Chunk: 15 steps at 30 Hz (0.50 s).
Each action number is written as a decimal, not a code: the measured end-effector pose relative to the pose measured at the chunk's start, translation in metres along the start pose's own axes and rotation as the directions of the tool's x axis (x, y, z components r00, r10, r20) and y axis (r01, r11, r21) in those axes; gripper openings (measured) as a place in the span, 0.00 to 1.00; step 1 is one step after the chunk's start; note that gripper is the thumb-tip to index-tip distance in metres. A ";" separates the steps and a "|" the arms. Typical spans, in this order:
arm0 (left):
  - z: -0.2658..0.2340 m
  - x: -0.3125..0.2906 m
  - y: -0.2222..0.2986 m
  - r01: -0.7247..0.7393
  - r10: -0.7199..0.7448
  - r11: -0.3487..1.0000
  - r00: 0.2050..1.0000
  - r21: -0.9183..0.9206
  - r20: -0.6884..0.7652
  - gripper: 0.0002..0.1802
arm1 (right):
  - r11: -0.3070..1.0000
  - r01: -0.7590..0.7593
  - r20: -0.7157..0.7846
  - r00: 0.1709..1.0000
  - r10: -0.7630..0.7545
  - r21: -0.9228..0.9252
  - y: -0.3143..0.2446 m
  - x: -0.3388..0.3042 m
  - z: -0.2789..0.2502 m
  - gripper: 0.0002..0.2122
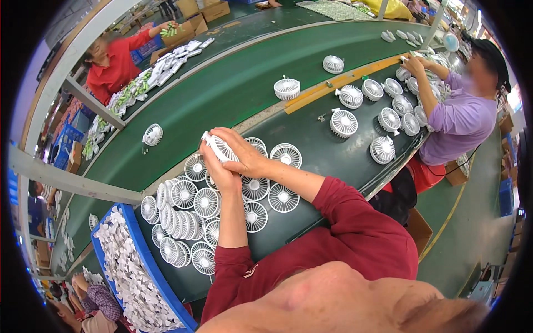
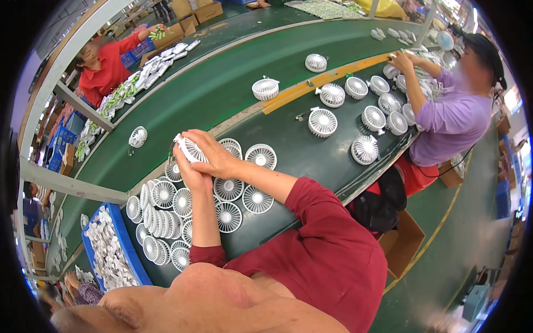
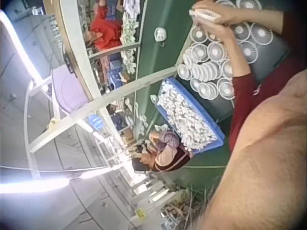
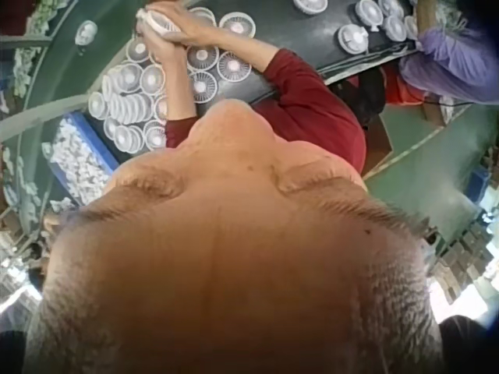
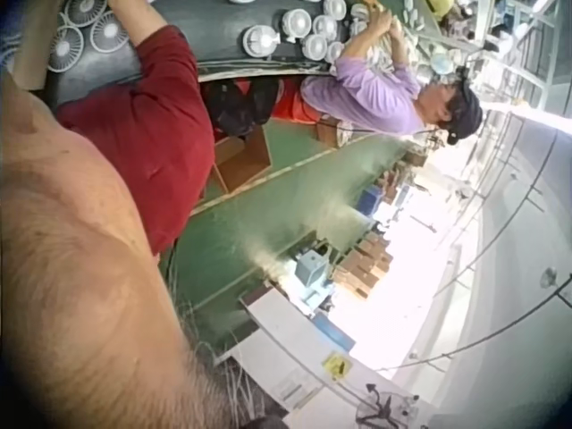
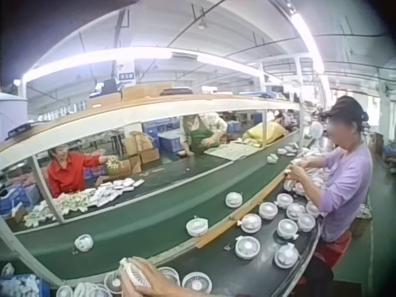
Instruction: The person assembles portable fans by picking up fan grilles from a pile and snapping them onto fan housings by hand.
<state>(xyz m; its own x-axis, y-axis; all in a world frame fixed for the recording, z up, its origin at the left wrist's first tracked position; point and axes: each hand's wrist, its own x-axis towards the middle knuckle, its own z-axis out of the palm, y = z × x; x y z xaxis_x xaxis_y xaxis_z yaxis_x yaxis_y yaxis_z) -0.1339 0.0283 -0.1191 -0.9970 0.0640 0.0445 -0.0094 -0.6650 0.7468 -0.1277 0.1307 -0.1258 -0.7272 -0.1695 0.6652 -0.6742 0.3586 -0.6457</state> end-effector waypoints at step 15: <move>-0.053 0.028 0.029 -0.440 0.228 0.277 0.894 0.854 0.387 0.14 | 0.832 -0.472 0.034 0.864 0.502 -0.291 0.107 0.004 -0.122 0.32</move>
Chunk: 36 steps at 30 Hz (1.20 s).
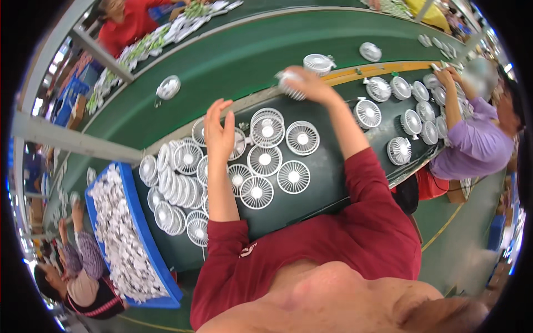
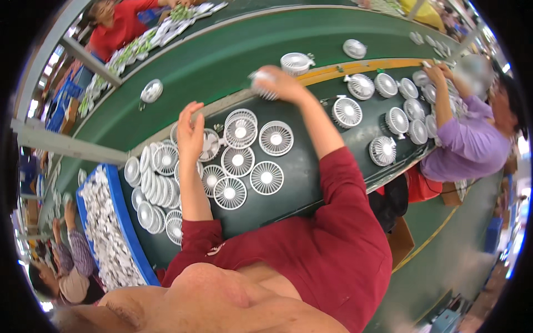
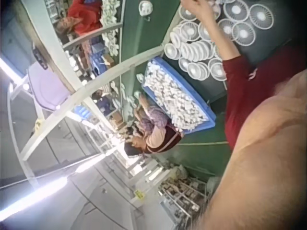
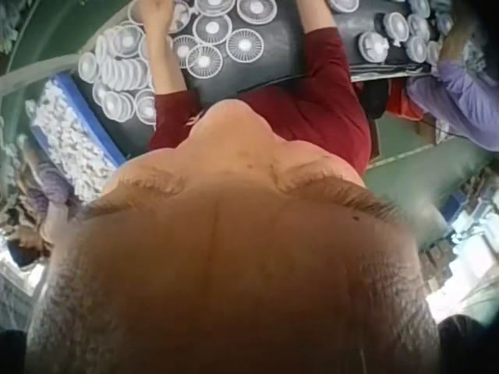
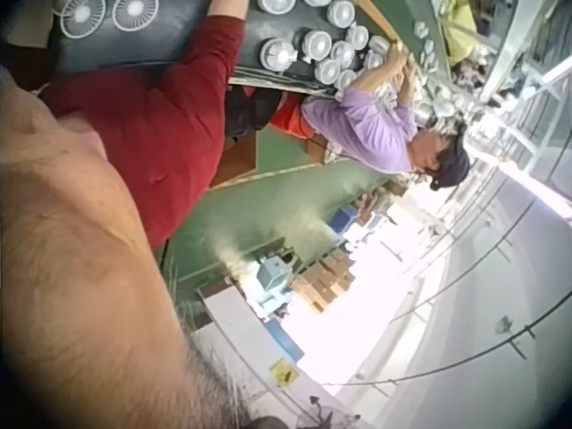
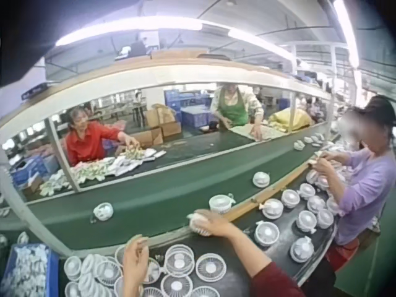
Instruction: The person assembles portable fans by picking up fan grilles from a pile and snapping them onto fan housings by hand.
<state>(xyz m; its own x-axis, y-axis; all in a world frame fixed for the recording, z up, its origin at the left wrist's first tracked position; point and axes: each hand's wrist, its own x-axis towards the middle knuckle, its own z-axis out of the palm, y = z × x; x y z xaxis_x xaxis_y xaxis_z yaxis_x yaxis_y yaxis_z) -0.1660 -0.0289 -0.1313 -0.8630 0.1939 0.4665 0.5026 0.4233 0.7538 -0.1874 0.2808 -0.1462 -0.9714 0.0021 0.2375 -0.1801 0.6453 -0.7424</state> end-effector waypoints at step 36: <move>0.019 0.003 -0.006 0.453 -0.280 -0.161 0.831 -0.877 0.481 0.22 | 0.919 0.386 -0.362 0.870 -0.335 0.078 -0.131 -0.049 0.079 0.20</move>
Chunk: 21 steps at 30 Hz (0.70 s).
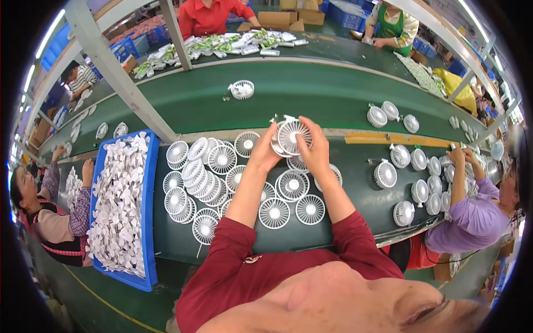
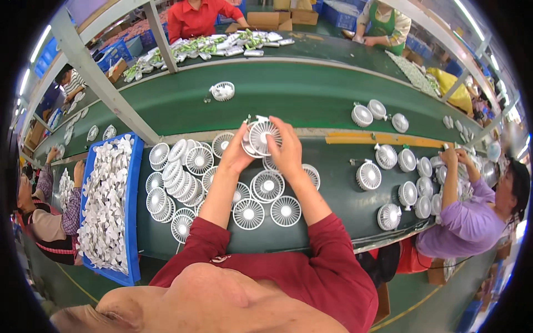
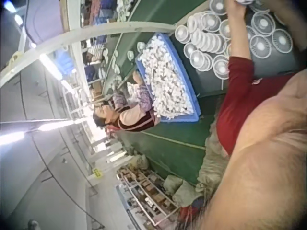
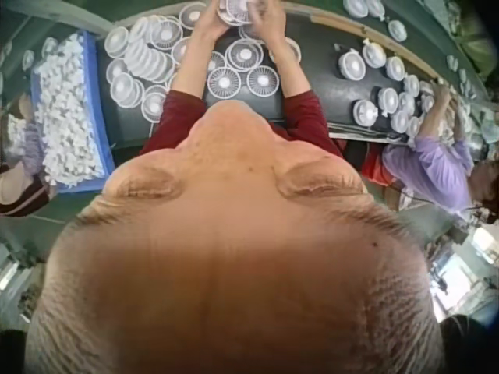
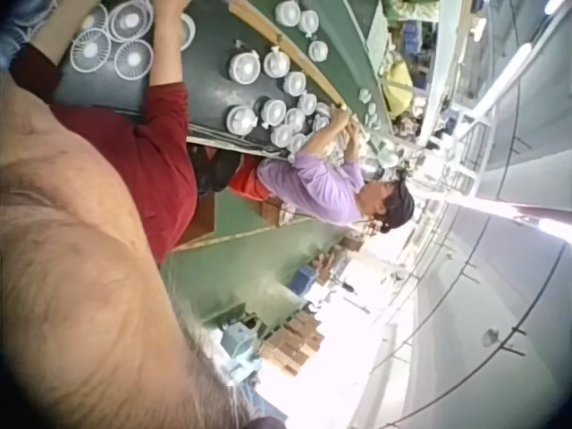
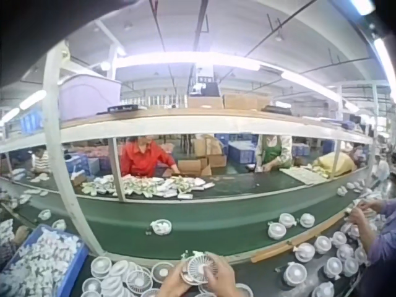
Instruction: The person assembles portable fans by picking up fan grilles from a pile and snapping them onto fan housings by hand.
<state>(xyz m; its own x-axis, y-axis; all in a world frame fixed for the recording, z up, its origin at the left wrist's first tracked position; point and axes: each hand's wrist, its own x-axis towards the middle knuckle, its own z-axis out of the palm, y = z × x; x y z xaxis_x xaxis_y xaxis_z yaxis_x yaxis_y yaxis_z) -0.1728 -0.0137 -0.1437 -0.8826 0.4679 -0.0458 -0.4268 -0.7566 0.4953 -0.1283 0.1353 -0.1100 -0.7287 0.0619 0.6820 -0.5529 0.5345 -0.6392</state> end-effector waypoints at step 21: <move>0.045 -0.014 -0.048 -0.540 0.759 0.136 0.595 0.831 0.262 0.25 | 0.682 -0.354 0.316 0.930 0.186 0.640 -0.001 -0.017 0.023 0.29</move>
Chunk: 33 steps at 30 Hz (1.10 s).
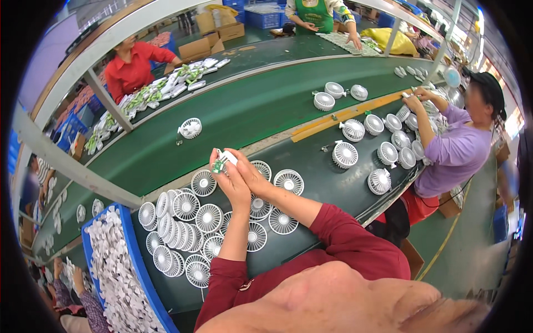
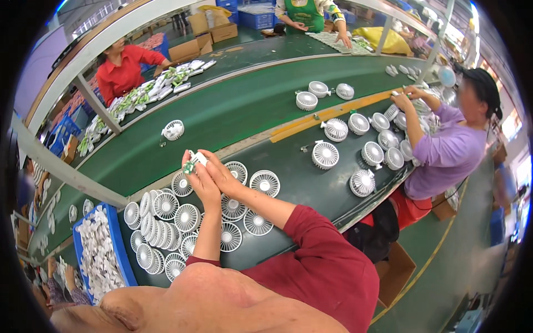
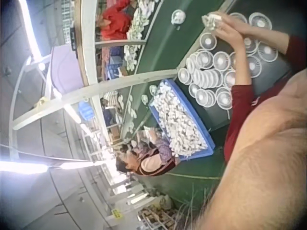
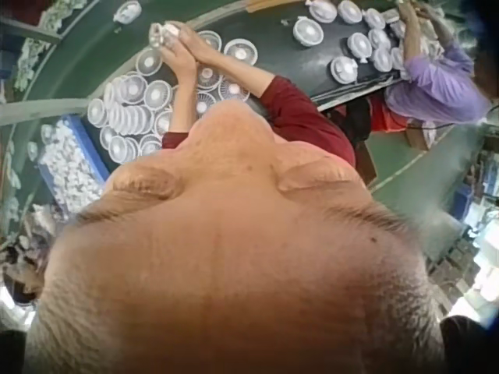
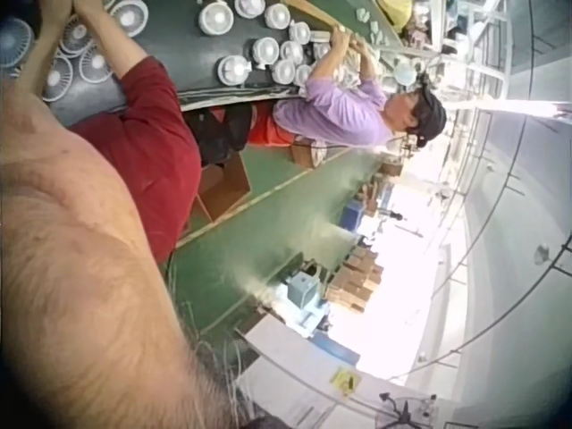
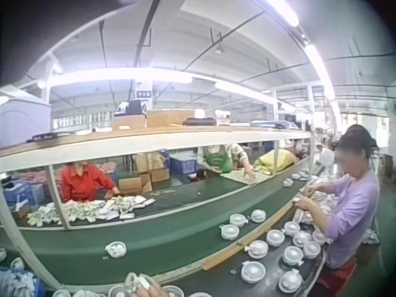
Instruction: The person assembles portable fans by picking up fan grilles from a pile and snapping them onto fan housings by hand.
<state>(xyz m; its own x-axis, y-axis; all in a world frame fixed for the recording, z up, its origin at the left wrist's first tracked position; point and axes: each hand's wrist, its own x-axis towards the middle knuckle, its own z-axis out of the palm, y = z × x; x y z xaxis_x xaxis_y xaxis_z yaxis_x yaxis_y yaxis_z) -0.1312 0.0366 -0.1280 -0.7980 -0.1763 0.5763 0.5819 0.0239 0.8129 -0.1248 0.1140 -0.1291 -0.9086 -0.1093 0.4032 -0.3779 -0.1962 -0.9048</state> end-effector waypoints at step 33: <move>-0.050 0.213 -0.287 -0.189 -0.129 0.634 0.931 0.750 0.343 0.12 | 0.608 0.153 0.316 0.933 0.170 -0.779 0.016 -0.022 -0.085 0.26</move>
<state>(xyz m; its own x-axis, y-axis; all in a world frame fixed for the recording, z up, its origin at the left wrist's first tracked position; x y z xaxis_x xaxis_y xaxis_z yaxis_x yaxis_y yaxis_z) -0.4601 -0.0566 -0.2428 -0.8714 0.1701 0.4601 0.4012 0.7868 0.4690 -0.1257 0.1958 -0.1642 -0.8561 -0.4435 0.2654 -0.5073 0.6233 -0.5951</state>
